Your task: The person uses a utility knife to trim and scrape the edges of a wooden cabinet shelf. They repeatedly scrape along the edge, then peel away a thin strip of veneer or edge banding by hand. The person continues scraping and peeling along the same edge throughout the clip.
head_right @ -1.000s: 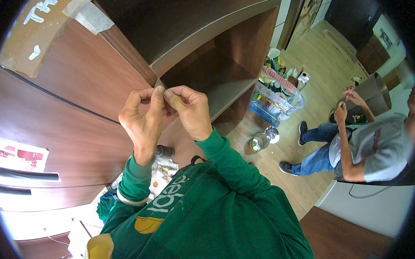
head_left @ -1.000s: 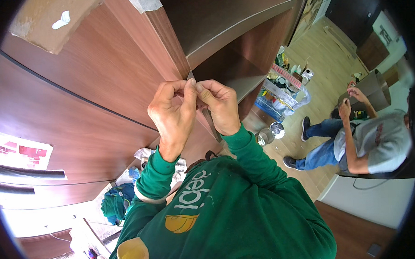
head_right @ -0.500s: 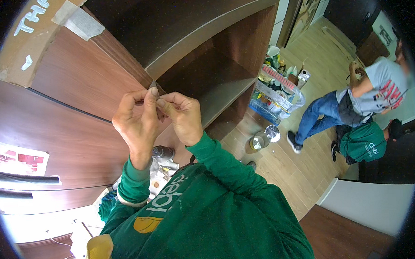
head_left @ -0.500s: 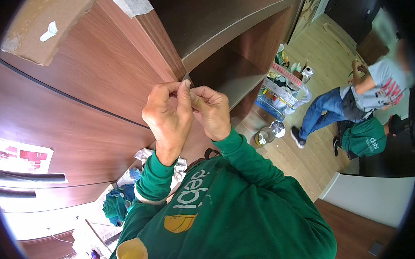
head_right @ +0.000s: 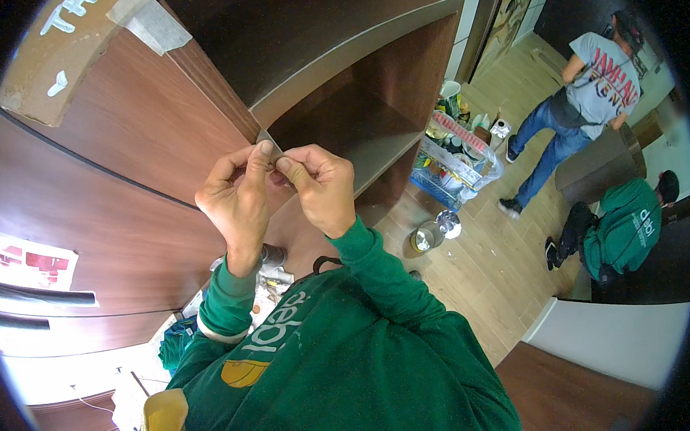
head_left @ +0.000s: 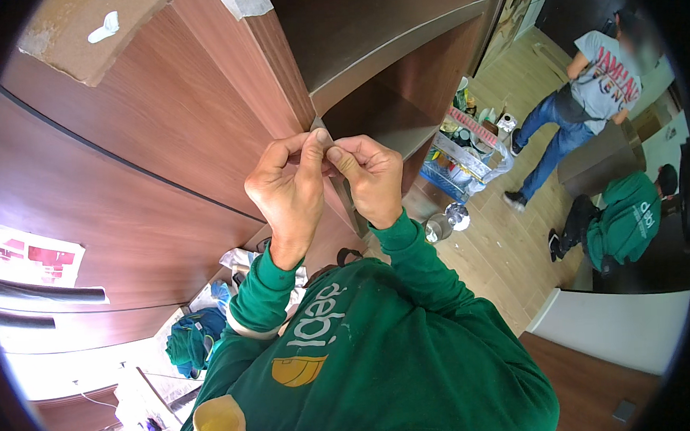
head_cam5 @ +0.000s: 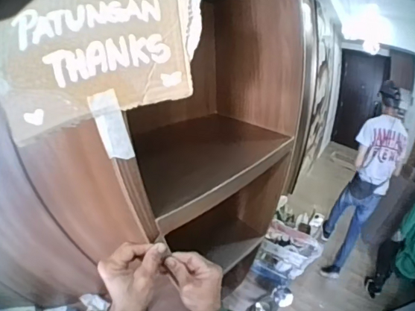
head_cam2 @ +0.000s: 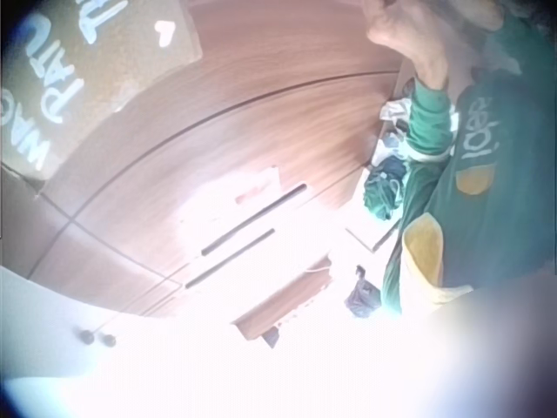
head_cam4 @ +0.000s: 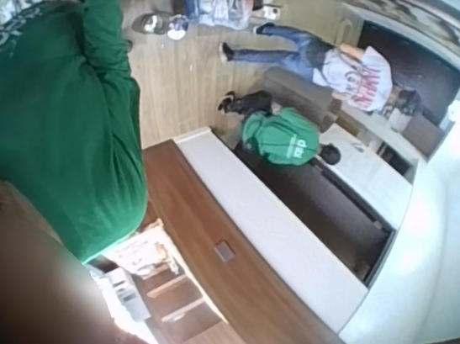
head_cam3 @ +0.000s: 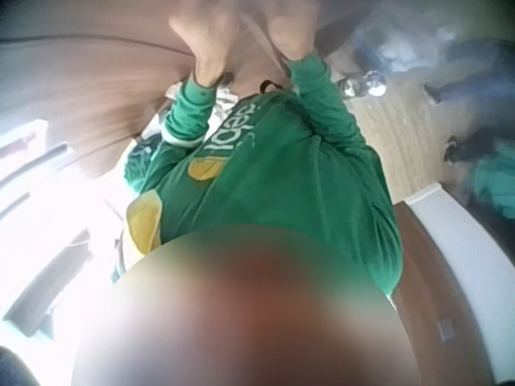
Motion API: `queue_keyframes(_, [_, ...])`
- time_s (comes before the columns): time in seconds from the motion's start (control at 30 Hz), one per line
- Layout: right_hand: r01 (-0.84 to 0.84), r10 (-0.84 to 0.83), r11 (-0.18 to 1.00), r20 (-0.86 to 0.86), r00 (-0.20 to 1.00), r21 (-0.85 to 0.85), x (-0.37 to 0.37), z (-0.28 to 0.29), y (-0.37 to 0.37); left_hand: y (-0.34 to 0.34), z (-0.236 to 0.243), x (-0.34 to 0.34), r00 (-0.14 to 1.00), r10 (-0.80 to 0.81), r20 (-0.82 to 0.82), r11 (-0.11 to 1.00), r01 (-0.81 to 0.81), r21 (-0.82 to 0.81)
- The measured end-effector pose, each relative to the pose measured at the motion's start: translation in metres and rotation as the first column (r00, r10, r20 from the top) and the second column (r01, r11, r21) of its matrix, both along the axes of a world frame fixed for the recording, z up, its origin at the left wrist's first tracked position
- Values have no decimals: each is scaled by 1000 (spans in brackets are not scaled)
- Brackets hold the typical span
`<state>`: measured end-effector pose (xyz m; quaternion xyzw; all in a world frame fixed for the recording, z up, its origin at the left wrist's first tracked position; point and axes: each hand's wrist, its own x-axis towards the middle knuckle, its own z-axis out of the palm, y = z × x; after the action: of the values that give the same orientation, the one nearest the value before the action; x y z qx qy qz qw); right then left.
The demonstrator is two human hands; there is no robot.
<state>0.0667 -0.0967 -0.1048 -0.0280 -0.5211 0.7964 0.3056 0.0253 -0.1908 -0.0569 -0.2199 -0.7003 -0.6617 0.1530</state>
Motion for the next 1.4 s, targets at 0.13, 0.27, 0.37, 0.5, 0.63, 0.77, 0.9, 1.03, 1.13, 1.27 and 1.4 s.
queue_keyframes(0.13, [-74, 74, 987, -8, 997, -142, -7, -8, -5, -1, 0, -7, 970, 64, -233, 990, -92, -110])
queue_keyframes(0.27, [-84, 74, 966, -50, 996, -246, -21, -17, -18, -1, 1, -12, 921, 105, -375, 972, -175, -157])
queue_keyframes(0.37, [-56, 40, 965, -67, 997, -257, -27, -20, -21, 0, 3, -13, 890, 121, -439, 964, -211, -161])
queue_keyframes(0.5, [-74, 51, 963, -95, 994, -259, -26, -16, -16, 6, 5, -12, 875, 124, -468, 968, -210, -137])
queue_keyframes(0.63, [-185, 187, 960, -10, 982, -210, -13, -3, 3, 7, 10, -6, 954, 101, -282, 985, -135, -104])
queue_keyframes(0.77, [-264, 276, 945, 37, 960, -195, 2, 7, 20, 9, 11, 3, 999, 48, -2, 998, -49, -29])
queue_keyframes(0.9, [-268, 282, 938, 34, 959, -218, 6, 9, 21, 10, 9, 5, 996, 47, -70, 999, -48, -12])
queue_keyframes(1.03, [-187, 188, 953, -19, 982, -240, -13, -1, -1, 2, 11, -3, 951, 80, -298, 987, -116, -108])
queue_keyframes(1.13, [-96, 87, 966, -47, 995, -242, -18, -7, -14, -3, 14, -2, 957, 94, -276, 978, -140, -154])
queue_keyframes(1.27, [-72, 56, 965, -67, 996, -252, -18, -5, -17, 2, 19, 4, 954, 135, -269, 978, -172, -120])
queue_keyframes(1.4, [-175, 157, 930, -81, 984, -324, -17, 6, -8, 6, 26, 5, 952, 145, -269, 977, -182, -115])
